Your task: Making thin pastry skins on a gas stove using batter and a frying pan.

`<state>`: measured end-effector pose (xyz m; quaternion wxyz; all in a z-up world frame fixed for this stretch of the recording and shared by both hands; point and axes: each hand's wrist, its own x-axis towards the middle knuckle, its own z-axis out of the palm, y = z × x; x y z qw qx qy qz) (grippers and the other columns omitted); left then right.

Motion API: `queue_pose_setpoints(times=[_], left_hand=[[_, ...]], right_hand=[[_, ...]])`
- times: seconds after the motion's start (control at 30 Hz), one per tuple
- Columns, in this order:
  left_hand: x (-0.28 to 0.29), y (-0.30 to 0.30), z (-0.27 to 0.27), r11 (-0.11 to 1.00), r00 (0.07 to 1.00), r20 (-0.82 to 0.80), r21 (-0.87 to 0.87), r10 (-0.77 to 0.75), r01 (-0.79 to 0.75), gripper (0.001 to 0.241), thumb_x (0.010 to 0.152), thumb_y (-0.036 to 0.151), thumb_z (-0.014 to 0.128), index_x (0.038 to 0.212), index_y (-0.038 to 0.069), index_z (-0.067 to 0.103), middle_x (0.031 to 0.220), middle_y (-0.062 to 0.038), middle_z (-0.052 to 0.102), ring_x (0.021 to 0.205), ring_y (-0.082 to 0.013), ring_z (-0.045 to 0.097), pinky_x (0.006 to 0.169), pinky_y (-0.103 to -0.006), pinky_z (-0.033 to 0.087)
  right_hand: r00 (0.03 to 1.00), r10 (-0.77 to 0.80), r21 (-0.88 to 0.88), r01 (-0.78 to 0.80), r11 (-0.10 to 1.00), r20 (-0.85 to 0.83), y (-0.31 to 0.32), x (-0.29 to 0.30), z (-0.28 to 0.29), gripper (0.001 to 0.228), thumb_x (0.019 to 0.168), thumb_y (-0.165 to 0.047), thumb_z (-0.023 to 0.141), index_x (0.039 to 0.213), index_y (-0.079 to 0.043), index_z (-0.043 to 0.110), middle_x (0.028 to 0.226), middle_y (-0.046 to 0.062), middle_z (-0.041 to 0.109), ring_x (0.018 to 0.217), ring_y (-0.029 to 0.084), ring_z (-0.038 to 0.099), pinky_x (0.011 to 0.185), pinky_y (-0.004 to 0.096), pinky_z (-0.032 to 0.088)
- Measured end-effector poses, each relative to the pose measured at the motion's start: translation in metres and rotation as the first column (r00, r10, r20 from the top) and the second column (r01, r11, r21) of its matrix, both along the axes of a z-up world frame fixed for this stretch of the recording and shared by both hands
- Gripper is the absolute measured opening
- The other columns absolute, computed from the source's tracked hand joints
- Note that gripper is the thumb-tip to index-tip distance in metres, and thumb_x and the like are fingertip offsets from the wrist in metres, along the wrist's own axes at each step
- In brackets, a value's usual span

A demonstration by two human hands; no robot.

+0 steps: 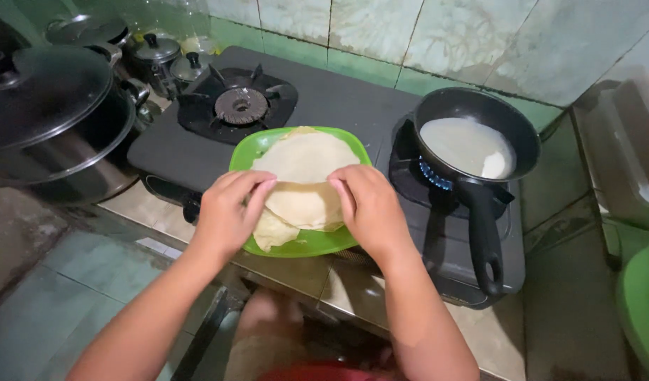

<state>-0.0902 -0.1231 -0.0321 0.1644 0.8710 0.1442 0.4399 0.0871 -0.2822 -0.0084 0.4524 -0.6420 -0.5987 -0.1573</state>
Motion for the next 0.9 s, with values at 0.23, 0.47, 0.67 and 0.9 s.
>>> queue_pose_setpoints(times=[0.23, 0.47, 0.67, 0.9], left_hand=[[-0.015, -0.012, -0.030, 0.999, 0.998, 0.066, 0.054, -0.005, 0.002, 0.012, 0.094, 0.011, 0.073, 0.104, 0.004, 0.077, 0.106, -0.012, 0.077, 0.097, -0.0258, 0.074, 0.090, -0.0367, 0.059], [-0.009, 0.031, 0.002, 0.993, 0.993, -0.107, -0.102, 0.056, -0.067, 0.019, 0.088, 0.025, 0.072, 0.100, 0.012, 0.080, 0.104, -0.010, 0.079, 0.086, -0.0260, 0.074, 0.078, -0.0371, 0.056], [0.061, 0.128, -0.021, 0.900, 0.971, -0.237, -0.421, 0.016, -0.117, 0.035, 0.096, 0.036, 0.064, 0.114, 0.009, 0.075, 0.104, -0.014, 0.076, 0.097, -0.0289, 0.074, 0.086, -0.0391, 0.054], [0.092, 0.128, -0.016, 0.850, 0.901, -0.433, -0.478, -0.008, -0.222, 0.041, 0.090, 0.046, 0.069, 0.101, 0.008, 0.080, 0.090, -0.017, 0.077, 0.083, -0.0292, 0.075, 0.083, -0.0383, 0.056]], right_hand=[[1.000, 0.007, -0.156, -0.009, 0.988, -0.018, -0.011, -0.002, -0.027, 0.012, 0.100, -0.015, 0.066, 0.099, -0.003, 0.068, 0.100, 0.014, 0.070, 0.096, 0.032, 0.068, 0.089, 0.042, 0.054], [0.977, -0.111, -0.062, 0.102, 0.993, -0.183, 0.012, 0.031, -0.017, 0.021, 0.099, -0.022, 0.064, 0.110, -0.008, 0.075, 0.107, 0.016, 0.075, 0.099, 0.029, 0.073, 0.089, 0.041, 0.057], [0.867, -0.360, -0.392, 0.216, 0.894, -0.343, 0.089, 0.094, -0.020, 0.025, 0.090, -0.027, 0.070, 0.106, -0.010, 0.080, 0.097, 0.017, 0.077, 0.091, 0.032, 0.073, 0.085, 0.041, 0.056], [0.852, -0.378, -0.572, 0.117, 0.812, -0.361, 0.142, 0.117, -0.035, 0.030, 0.083, -0.034, 0.079, 0.099, -0.008, 0.082, 0.092, 0.017, 0.078, 0.085, 0.032, 0.076, 0.084, 0.040, 0.057]])
